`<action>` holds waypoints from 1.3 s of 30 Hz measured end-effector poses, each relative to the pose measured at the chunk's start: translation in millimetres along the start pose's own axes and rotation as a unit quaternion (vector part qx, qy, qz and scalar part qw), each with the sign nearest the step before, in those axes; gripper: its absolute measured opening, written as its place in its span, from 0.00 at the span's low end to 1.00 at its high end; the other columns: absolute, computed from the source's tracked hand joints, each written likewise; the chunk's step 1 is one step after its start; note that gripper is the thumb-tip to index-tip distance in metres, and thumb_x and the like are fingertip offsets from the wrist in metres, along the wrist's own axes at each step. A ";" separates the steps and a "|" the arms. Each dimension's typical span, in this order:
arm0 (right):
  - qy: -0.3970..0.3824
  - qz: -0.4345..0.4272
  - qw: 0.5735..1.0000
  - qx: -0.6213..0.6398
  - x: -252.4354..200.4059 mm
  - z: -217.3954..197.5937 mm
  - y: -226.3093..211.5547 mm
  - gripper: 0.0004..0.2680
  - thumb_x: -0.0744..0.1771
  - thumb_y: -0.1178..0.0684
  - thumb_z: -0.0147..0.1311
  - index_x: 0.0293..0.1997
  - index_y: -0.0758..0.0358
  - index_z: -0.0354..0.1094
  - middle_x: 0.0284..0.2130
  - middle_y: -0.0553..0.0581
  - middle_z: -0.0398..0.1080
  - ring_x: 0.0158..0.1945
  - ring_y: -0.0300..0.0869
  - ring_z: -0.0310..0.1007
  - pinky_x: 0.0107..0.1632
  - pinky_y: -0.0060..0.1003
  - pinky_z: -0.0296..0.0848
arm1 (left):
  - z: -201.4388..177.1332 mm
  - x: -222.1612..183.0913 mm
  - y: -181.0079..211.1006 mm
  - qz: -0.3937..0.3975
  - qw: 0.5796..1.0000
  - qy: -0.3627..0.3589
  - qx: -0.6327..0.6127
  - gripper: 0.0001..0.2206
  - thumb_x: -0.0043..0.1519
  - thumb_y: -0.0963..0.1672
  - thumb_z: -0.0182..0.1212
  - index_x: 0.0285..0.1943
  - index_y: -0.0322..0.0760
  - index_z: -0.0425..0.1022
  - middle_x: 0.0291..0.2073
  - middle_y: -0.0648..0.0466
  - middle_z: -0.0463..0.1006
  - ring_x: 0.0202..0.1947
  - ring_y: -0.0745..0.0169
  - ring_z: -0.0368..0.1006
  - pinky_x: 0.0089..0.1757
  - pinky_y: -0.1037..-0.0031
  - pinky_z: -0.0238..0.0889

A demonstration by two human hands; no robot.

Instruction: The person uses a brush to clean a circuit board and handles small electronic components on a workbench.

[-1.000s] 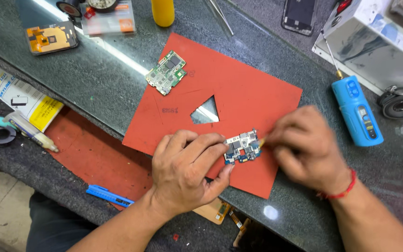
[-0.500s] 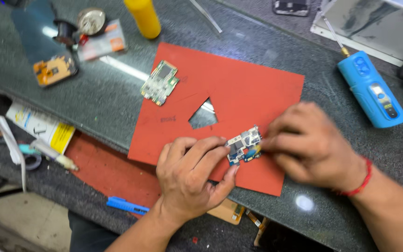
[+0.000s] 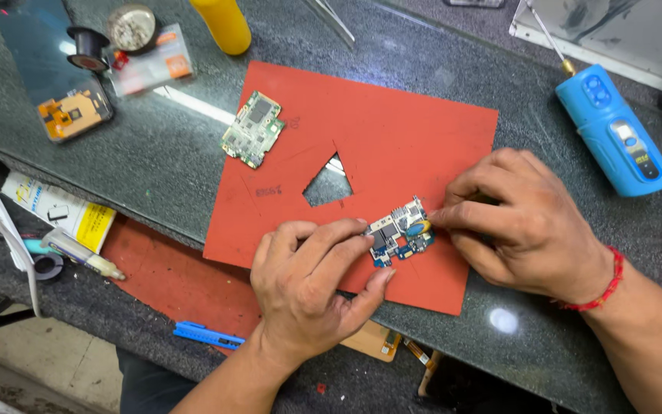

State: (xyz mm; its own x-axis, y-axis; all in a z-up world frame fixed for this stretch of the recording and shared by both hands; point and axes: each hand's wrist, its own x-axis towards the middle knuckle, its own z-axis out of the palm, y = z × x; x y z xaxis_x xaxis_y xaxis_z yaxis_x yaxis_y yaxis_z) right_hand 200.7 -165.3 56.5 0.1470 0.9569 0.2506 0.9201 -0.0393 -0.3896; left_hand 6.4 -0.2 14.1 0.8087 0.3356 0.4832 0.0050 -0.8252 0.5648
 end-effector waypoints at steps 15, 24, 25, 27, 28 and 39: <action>0.003 -0.013 0.999 0.030 0.3 4.9 4.1 0.08 0.57 0.60 0.60 0.36 0.57 0.75 0.35 0.51 0.72 0.41 0.47 0.70 0.46 0.43 0.66 | -1.6 0.6 0.6 -0.002 1.000 -0.007 -0.007 0.15 0.53 0.50 0.73 0.44 0.42 0.82 0.47 0.62 0.80 0.41 0.59 0.70 0.41 0.67 0.60; 0.046 0.059 0.997 0.000 -1.4 17.0 -20.1 0.09 0.57 0.64 0.59 0.36 0.58 0.76 0.36 0.54 0.72 0.41 0.49 0.71 0.45 0.43 0.68 | -1.7 0.1 -1.7 -0.001 1.000 -0.005 -0.022 0.15 0.53 0.49 0.73 0.46 0.44 0.81 0.45 0.62 0.80 0.42 0.59 0.72 0.42 0.67 0.60; 0.059 0.087 0.994 -0.008 -0.7 14.7 -16.3 0.08 0.59 0.64 0.60 0.37 0.58 0.76 0.36 0.54 0.72 0.42 0.49 0.71 0.46 0.43 0.68 | -1.9 -1.9 -2.5 -0.002 1.000 -0.009 -0.026 0.15 0.53 0.49 0.74 0.45 0.43 0.81 0.45 0.62 0.80 0.41 0.60 0.72 0.42 0.67 0.60; 0.058 0.084 0.995 -0.005 -0.7 14.0 -18.8 0.07 0.59 0.63 0.61 0.37 0.59 0.76 0.36 0.54 0.71 0.41 0.48 0.70 0.45 0.42 0.68 | 0.5 -2.8 -3.7 -0.004 0.999 -0.008 -0.034 0.15 0.54 0.49 0.74 0.45 0.43 0.80 0.44 0.63 0.81 0.40 0.60 0.71 0.42 0.66 0.60; 0.051 0.060 0.997 0.007 -2.4 18.5 -28.6 0.08 0.59 0.63 0.62 0.37 0.58 0.77 0.34 0.53 0.71 0.39 0.46 0.70 0.44 0.42 0.69 | 0.3 -1.5 -3.9 -0.001 1.000 -0.003 -0.029 0.15 0.54 0.49 0.74 0.45 0.43 0.80 0.44 0.63 0.81 0.40 0.60 0.71 0.42 0.66 0.60; 0.032 0.054 0.998 0.009 -5.9 16.8 -16.7 0.09 0.57 0.62 0.60 0.36 0.56 0.75 0.35 0.53 0.72 0.40 0.49 0.71 0.45 0.44 0.67 | -3.6 -0.4 1.2 -0.017 1.000 -0.008 -0.021 0.18 0.51 0.52 0.77 0.43 0.43 0.80 0.42 0.63 0.81 0.39 0.61 0.72 0.40 0.67 0.59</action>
State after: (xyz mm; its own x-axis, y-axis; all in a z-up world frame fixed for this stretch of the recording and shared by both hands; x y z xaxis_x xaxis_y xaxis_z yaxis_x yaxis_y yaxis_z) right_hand 178.4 -165.4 46.7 0.2694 0.9265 0.2625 0.8907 -0.1362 -0.4336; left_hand 3.9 0.3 16.9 0.8172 0.3561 0.4532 0.0080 -0.7932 0.6089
